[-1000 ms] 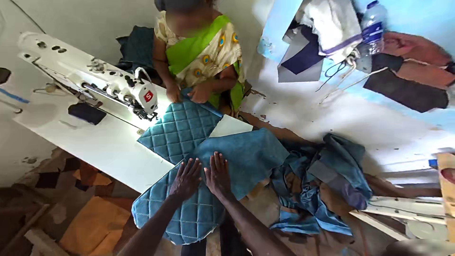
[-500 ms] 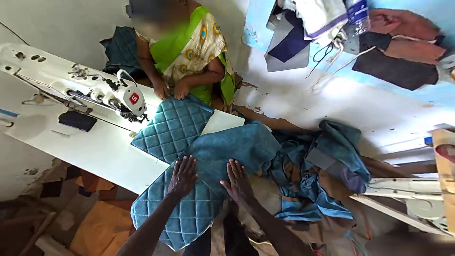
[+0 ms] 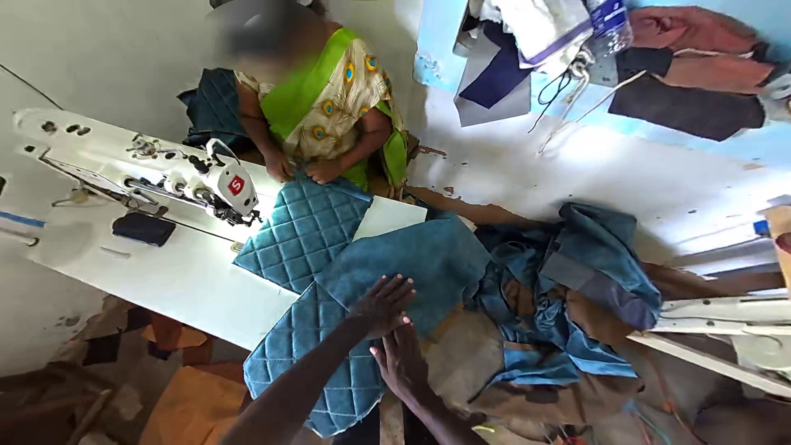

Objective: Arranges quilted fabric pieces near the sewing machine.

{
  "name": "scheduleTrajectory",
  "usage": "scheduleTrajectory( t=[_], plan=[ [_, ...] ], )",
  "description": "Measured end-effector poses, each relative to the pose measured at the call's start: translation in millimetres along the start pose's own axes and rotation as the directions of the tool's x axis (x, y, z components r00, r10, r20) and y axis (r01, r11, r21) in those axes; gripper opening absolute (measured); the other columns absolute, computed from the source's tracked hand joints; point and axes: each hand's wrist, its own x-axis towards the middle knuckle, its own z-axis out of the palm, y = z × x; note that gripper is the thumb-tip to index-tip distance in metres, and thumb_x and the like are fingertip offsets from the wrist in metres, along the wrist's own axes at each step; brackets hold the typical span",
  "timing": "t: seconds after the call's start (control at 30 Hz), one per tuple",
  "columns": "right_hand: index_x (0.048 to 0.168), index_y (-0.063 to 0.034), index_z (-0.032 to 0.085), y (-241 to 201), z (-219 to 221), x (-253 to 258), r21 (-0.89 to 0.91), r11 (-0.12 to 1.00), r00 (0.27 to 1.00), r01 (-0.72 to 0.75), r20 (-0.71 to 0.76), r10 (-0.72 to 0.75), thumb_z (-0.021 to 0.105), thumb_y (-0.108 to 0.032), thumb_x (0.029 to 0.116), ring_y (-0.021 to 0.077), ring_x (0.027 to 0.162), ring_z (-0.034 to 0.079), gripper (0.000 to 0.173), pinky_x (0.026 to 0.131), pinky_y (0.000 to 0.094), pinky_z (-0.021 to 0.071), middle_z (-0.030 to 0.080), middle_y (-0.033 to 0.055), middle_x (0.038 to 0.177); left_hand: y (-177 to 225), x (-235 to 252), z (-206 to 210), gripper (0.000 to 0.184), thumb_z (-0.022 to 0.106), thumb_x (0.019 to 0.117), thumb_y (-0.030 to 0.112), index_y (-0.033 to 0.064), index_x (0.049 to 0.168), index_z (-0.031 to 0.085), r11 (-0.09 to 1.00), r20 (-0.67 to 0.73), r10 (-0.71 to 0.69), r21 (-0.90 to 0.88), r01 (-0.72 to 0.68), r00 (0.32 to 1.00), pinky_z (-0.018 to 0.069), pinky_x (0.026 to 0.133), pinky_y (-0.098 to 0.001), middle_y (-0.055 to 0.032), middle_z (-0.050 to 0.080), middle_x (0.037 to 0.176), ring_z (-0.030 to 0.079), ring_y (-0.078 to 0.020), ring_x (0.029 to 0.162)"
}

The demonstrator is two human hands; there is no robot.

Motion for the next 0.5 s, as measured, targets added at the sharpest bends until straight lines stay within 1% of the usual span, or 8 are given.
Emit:
scheduleTrajectory(
  t=[0.1,0.17,0.2,0.23,0.3,0.37,0.43,0.5],
  plan=[
    [0.153,-0.009,0.048,-5,1,1,-0.065,0.998,0.999,-0.007,0.046,0.01,0.032,-0.06,0.1039,0.0389,0.151,0.034,0.073,0.124,0.0575,0.0248,0.041,0.0201,0.16,-21,10,12,0.063,0.019,0.1087,0.055,0.0272,0.165,0.023,0.996,0.014,0.074,0.051,-0.075,0.997,-0.0039,0.128,-0.0524,0.0095,0.005,0.173,-0.007,-0.016,0.159],
    [0.159,-0.0084,0.037,-2,-2,3,-0.056,0.998,0.995,-0.001,0.103,0.007,0.03,-0.062,0.1036,0.0379,0.155,0.025,0.078,0.126,0.0568,0.0205,0.028,0.0196,0.166,-39,8,10,0.061,0.027,0.1085,0.053,0.0287,0.165,0.022,0.993,-0.016,0.067,0.097,-0.065,0.998,-0.0018,0.128,-0.0554,0.0086,0.006,0.173,-0.005,-0.0181,0.159],
    [0.16,-0.0094,0.035,0,-3,3,-0.046,0.999,0.993,0.001,0.119,0.004,0.031,-0.063,0.1029,0.0368,0.156,0.022,0.079,0.127,0.0562,0.0194,0.025,0.0182,0.168,-49,4,7,0.061,0.033,0.1079,0.053,0.0296,0.164,0.024,0.994,-0.044,0.038,0.104,-0.033,0.998,-0.0007,0.127,-0.0572,0.0076,0.007,0.173,-0.004,-0.0195,0.159],
    [0.161,-0.0104,0.033,2,-3,5,-0.046,0.999,0.992,0.005,0.13,0.001,0.031,-0.065,0.1023,0.036,0.157,0.02,0.08,0.127,0.0557,0.0185,0.022,0.0176,0.169,-61,0,1,0.062,0.035,0.1074,0.053,0.0305,0.164,0.023,0.992,-0.059,-0.006,0.124,0.013,0.998,-0.0003,0.127,-0.059,0.0065,0.006,0.173,-0.004,-0.0212,0.159],
    [0.161,-0.011,0.032,3,-3,10,-0.05,0.999,0.992,0.018,0.128,-0.011,0.032,-0.066,0.1015,0.0363,0.157,0.02,0.081,0.127,0.056,0.0186,0.021,0.0178,0.169,-91,-7,-10,0.064,0.029,0.107,0.057,0.0321,0.165,0.019,0.982,-0.1,-0.101,0.15,0.115,0.99,-0.0001,0.126,-0.0608,0.0058,0.002,0.173,-0.006,-0.0234,0.159],
    [0.161,-0.0108,0.032,5,-4,10,-0.057,0.998,0.991,0.027,0.132,-0.02,0.031,-0.067,0.1012,0.037,0.157,0.02,0.082,0.126,0.0571,0.0191,0.02,0.0184,0.169,-116,-13,-13,0.066,0.022,0.1063,0.061,0.0302,0.165,0.019,0.958,-0.187,-0.189,0.179,0.223,0.964,0.0024,0.126,-0.0633,0.0024,0.003,0.174,-0.003,-0.0277,0.159],
    [0.162,-0.011,0.03,6,-4,11,-0.065,0.997,0.988,0.03,0.154,-0.019,0.029,-0.068,0.101,0.0372,0.157,0.017,0.083,0.126,0.0573,0.0174,0.018,0.0188,0.17,-121,-17,-12,0.07,0.021,0.1063,0.06,0.0222,0.165,0.022,0.928,-0.287,-0.251,0.2,0.314,0.925,0.0032,0.125,-0.0657,-0.0036,0.008,0.173,0.001,-0.0314,0.159],
    [0.162,-0.0111,0.03,8,-2,11,-0.068,0.997,0.988,0.035,0.151,-0.024,0.029,-0.069,0.1005,0.0374,0.157,0.017,0.085,0.127,0.0568,0.017,0.018,0.0188,0.17,-91,-28,-13,0.072,0.026,0.1062,0.06,0.0167,0.165,0.023,0.933,-0.303,-0.251,0.176,0.313,0.919,0.0013,0.125,-0.0654,-0.0057,0.008,0.173,-0.001,-0.0314,0.159]
  ],
)
